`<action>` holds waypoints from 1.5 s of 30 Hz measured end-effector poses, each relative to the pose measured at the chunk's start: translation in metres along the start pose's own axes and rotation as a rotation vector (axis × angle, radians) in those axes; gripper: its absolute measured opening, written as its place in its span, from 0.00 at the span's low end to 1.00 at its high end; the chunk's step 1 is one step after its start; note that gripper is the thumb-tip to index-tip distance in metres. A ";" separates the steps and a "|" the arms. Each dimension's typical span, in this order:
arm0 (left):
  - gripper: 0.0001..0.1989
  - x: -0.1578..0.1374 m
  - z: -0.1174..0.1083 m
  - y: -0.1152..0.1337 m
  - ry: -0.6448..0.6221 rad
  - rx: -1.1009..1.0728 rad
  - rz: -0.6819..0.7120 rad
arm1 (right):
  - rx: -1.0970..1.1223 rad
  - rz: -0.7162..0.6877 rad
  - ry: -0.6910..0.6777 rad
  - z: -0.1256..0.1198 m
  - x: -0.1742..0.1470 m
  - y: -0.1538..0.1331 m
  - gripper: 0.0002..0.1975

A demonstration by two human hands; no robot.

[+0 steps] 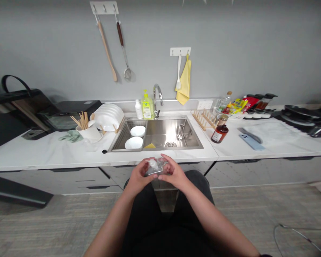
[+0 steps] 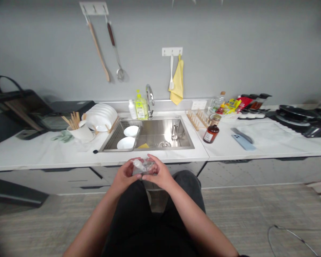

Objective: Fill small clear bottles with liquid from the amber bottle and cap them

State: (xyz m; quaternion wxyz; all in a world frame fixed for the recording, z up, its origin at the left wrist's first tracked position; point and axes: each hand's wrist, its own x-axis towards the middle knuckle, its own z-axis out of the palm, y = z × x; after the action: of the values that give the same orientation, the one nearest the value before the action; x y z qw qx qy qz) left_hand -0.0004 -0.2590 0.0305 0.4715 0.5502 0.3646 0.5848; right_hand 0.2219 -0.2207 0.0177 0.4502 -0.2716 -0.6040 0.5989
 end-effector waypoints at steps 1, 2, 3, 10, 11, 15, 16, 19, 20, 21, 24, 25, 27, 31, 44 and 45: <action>0.35 0.000 -0.013 -0.002 0.068 0.002 -0.014 | 0.008 0.008 -0.027 0.000 0.002 0.004 0.57; 0.34 0.001 -0.029 -0.003 0.166 0.016 -0.023 | 0.000 0.015 -0.037 -0.002 0.005 0.008 0.58; 0.35 0.002 -0.048 -0.003 0.293 0.046 -0.027 | -0.026 0.020 -0.027 -0.005 0.007 0.012 0.57; 0.44 0.000 -0.238 0.021 1.142 0.684 -0.037 | -0.154 0.101 0.136 -0.051 0.015 0.034 0.27; 0.44 -0.003 -0.262 0.023 1.173 0.759 -0.075 | -0.153 0.106 0.145 -0.055 0.015 0.035 0.26; 0.44 -0.005 -0.323 0.016 1.228 0.935 -0.241 | -0.153 0.113 0.163 -0.062 0.018 0.036 0.25; 0.44 -0.002 -0.332 0.012 1.219 0.953 -0.271 | -0.153 0.112 0.163 -0.063 0.020 0.035 0.25; 0.44 0.010 -0.347 0.001 1.183 0.988 -0.319 | -0.156 0.107 0.167 -0.065 0.024 0.032 0.25; 0.45 0.014 -0.350 -0.001 1.180 0.997 -0.327 | -0.157 0.109 0.169 -0.067 0.024 0.030 0.25; 0.45 0.018 -0.352 -0.003 1.179 1.006 -0.333 | -0.159 0.111 0.172 -0.068 0.025 0.029 0.25; 0.47 0.024 -0.352 -0.004 1.157 1.028 -0.345 | -0.168 0.118 0.186 -0.073 0.024 0.025 0.25; 0.48 0.025 -0.351 -0.004 1.146 1.034 -0.346 | -0.173 0.120 0.194 -0.075 0.024 0.024 0.26; 0.49 0.025 -0.349 -0.005 1.120 1.047 -0.343 | -0.179 0.123 0.210 -0.078 0.023 0.023 0.27; 0.47 0.030 -0.345 -0.006 1.099 1.061 -0.340 | -0.179 0.124 0.240 -0.083 0.021 0.023 0.29; 0.30 0.038 -0.259 -0.005 0.754 1.391 -0.008 | -0.305 -0.034 0.627 -0.146 0.006 0.014 0.22; 0.31 0.046 -0.258 -0.009 0.697 1.391 -0.043 | -0.349 -0.067 0.723 -0.160 0.004 0.011 0.20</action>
State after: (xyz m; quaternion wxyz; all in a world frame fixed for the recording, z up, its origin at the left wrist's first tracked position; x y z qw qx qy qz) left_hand -0.2513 -0.1887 0.0022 -0.1128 0.4966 0.7856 0.3515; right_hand 0.3570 -0.1394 -0.0117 0.6001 -0.5173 -0.5077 0.3384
